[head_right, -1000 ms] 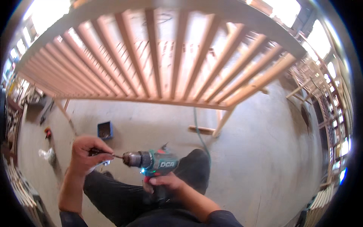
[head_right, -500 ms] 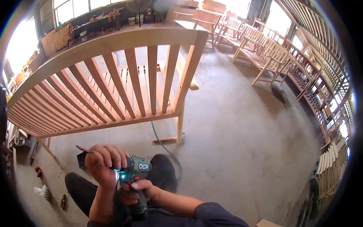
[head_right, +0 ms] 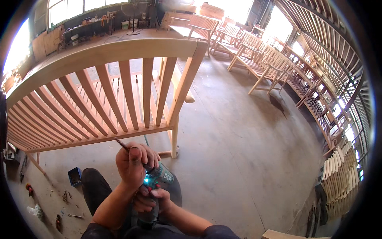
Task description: The person assembles a wooden chair by attaching the backrest slats to the frame. They use a cordless drill to drive screws and a pneumatic nail gun to secure joints, working while sitting on the floor in a workshop.
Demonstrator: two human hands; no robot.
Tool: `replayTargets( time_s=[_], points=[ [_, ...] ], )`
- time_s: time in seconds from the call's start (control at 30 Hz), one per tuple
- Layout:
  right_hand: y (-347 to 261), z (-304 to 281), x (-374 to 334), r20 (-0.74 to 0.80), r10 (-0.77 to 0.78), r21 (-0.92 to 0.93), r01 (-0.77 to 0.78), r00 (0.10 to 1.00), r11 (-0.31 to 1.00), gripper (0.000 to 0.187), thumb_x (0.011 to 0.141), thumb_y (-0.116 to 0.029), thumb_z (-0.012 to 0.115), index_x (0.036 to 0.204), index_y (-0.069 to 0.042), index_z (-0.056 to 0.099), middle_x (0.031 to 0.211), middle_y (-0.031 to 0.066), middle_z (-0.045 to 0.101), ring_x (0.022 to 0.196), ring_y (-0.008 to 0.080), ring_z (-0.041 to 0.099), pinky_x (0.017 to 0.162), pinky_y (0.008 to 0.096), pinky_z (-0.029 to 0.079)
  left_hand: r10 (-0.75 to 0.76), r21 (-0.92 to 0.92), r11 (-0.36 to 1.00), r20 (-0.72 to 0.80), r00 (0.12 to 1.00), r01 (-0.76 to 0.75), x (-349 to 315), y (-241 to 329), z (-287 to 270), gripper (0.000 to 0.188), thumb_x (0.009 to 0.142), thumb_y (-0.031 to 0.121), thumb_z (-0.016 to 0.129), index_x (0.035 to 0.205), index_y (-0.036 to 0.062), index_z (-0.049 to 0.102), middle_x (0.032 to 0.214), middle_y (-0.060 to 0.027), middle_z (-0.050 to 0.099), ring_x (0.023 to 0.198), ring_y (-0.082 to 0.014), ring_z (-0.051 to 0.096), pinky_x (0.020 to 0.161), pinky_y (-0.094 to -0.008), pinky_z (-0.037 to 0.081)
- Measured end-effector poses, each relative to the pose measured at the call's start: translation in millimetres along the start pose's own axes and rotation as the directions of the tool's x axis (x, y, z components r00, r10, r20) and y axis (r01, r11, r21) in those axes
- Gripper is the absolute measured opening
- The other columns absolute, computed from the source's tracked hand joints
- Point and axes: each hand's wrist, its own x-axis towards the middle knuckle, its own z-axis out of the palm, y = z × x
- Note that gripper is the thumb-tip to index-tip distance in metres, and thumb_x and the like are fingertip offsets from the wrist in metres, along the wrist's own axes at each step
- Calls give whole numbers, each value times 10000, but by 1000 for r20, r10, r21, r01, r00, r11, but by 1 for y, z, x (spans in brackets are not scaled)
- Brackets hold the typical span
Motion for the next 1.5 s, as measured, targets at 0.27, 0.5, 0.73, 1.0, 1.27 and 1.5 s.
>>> replayTargets(
  time_s=[0.27,0.5,0.73,1.0,1.27,1.5],
  points=[
    [-35,7,-4,-595,-477,-591,49,647,805,320,848,-178,707,1126,-70,591,839,61,606,775,194,597,752,326,503,-249,54,967,-12,969,249,-5,-63,-36,876,909,539,657,1446,-61,313,1243,-220,534,1171,-313,549,1042,-465,435],
    [-79,-61,13,-194,-636,-871,-430,746,-239,768,754,-41,741,1428,-4,375,1146,191,609,1061,371,601,937,438,483,-544,418,794,168,822,441,-43,-71,-69,993,786,474,835,1497,-9,338,1490,-184,432,1381,-284,431,1130,-413,359],
    [-116,-44,40,-200,-564,-786,-475,801,-396,768,743,39,709,1438,-8,386,1283,166,549,1149,307,572,978,380,475,-379,441,832,6,925,338,-27,-136,-64,629,911,384,733,1384,36,511,1285,-143,615,1198,-268,591,1018,-395,463],
    [-124,-23,86,-217,-608,-846,-458,764,-273,719,752,42,689,1414,36,409,1342,217,527,1222,369,542,1027,412,442,-361,420,852,35,932,314,1,-149,-74,535,899,265,750,1341,48,543,1229,-122,643,1142,-236,625,962,-376,499],
    [-138,-50,44,-151,-575,-646,-521,804,-558,754,744,19,649,1450,62,386,1386,235,524,1246,340,545,1015,406,458,-540,102,837,-5,842,537,19,-153,-87,457,869,198,793,1256,45,603,1140,-80,677,1051,-176,643,904,-331,519],
    [-141,-10,78,197,-593,-479,-451,781,-753,563,751,-209,792,1256,-9,644,1081,116,588,991,214,583,810,334,496,-458,121,884,26,889,452,24,-147,-89,271,884,136,756,1114,39,652,974,-30,686,865,-120,621,754,-290,521]
  ],
)
